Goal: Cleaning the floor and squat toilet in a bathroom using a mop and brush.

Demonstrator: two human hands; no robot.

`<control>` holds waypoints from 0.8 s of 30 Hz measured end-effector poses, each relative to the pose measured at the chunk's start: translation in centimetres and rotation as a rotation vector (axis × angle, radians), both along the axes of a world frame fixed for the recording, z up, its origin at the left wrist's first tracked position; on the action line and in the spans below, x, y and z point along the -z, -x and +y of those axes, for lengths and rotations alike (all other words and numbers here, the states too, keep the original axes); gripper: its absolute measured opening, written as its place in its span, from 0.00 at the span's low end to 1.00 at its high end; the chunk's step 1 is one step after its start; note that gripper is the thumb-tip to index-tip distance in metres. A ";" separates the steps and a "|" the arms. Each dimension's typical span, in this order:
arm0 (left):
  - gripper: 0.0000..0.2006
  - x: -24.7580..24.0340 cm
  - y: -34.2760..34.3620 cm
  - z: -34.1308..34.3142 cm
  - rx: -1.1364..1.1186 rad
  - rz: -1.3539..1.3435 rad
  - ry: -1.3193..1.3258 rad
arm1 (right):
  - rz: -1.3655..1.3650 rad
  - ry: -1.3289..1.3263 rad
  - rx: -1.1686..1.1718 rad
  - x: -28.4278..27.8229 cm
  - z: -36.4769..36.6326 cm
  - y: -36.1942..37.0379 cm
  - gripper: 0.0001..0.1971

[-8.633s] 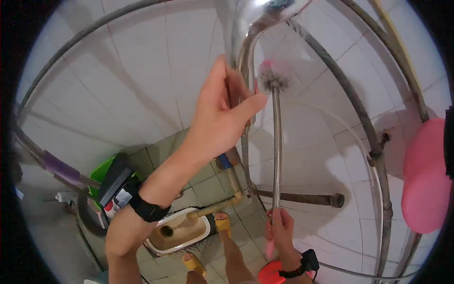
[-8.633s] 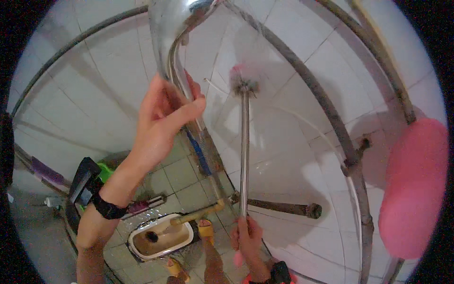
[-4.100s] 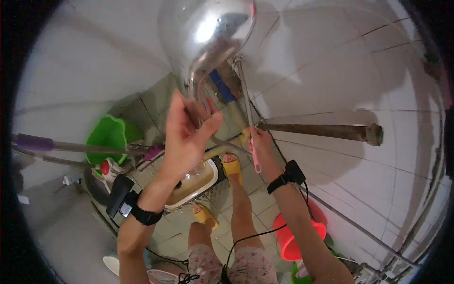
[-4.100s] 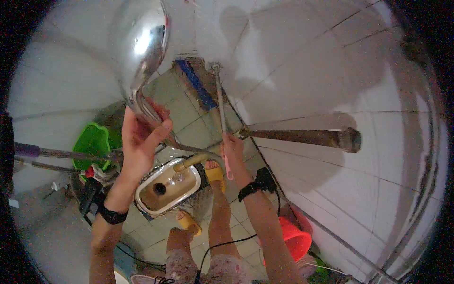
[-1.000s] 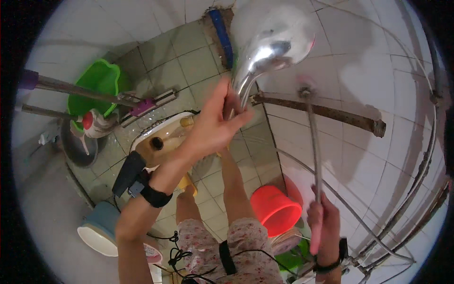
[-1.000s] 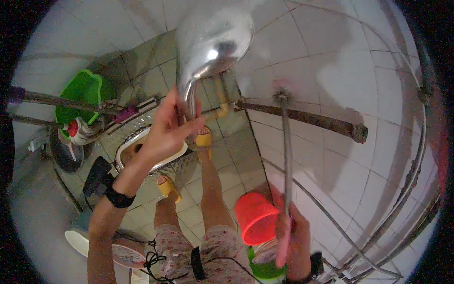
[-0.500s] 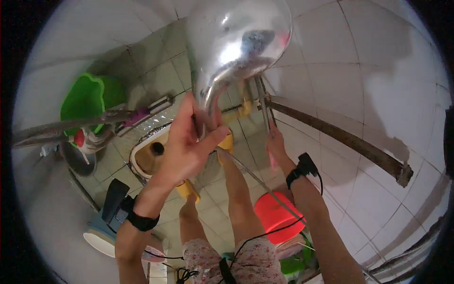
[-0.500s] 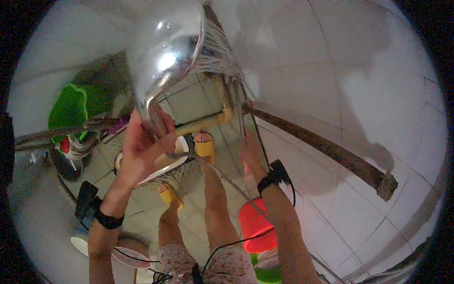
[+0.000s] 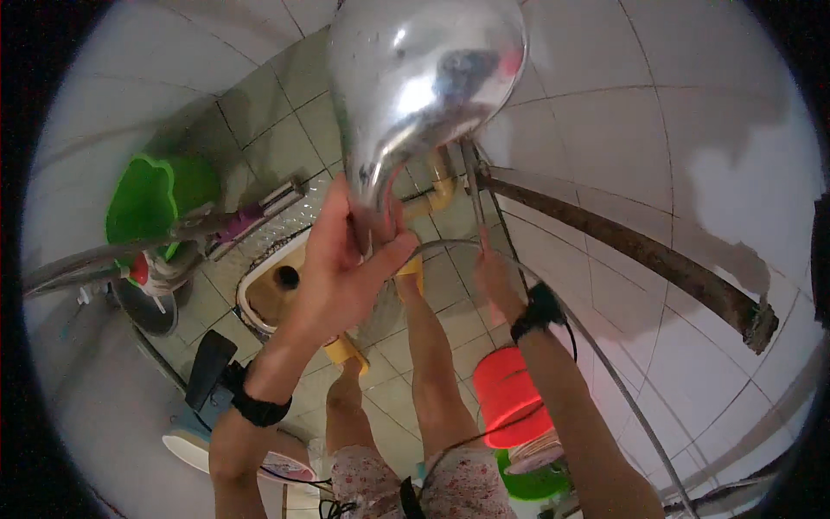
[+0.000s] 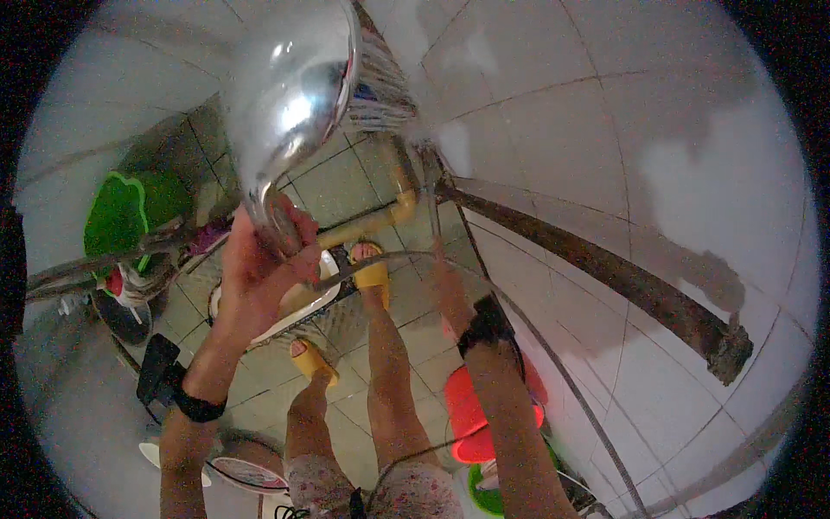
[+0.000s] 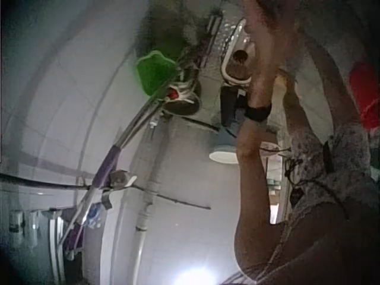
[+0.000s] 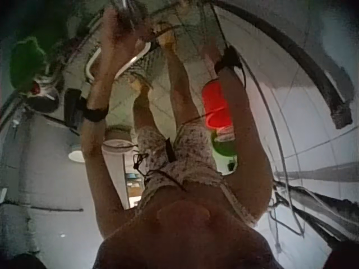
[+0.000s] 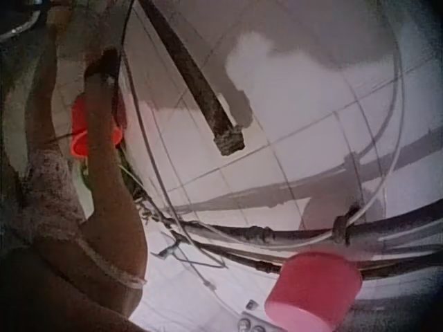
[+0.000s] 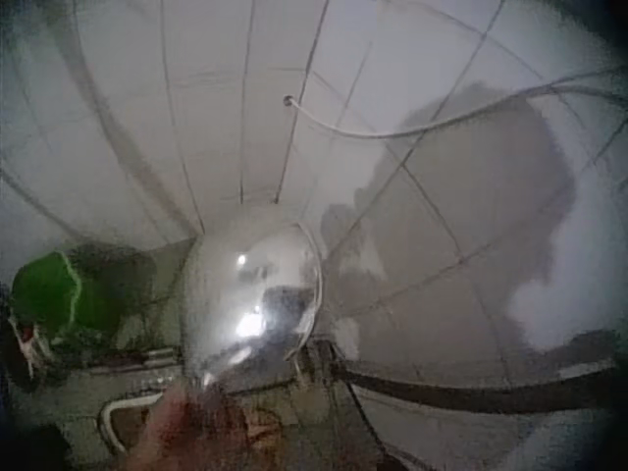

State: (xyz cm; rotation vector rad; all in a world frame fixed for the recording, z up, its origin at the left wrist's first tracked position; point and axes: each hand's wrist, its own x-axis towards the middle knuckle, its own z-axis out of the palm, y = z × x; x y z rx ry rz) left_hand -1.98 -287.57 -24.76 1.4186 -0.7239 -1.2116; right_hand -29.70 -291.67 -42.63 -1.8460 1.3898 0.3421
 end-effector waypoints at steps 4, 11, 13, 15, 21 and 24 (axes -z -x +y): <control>0.19 -0.2 -0.5 -0.6 -0.043 0.159 0.007 | 0.107 -0.047 0.059 -0.5 1.9 0.7 0.31; 0.19 1.1 -0.7 -0.6 -0.084 0.087 -0.012 | 0.169 -0.034 -0.090 1.3 -1.0 -1.4 0.35; 0.19 0.7 -0.8 -0.5 -0.054 0.062 -0.036 | 0.080 -0.064 0.049 1.4 -0.5 -1.4 0.31; 0.20 0.7 -0.9 -0.2 -0.027 0.067 -0.035 | -0.212 0.347 -0.059 1.9 3.5 2.5 0.32; 0.20 1.3 -0.5 0.2 -0.021 -0.018 0.032 | 0.195 0.066 0.011 3.9 3.5 4.2 0.27; 0.13 0.0 -0.7 1.0 -0.074 0.114 -0.059 | 0.000 0.056 0.297 2.9 5.1 -1.5 0.24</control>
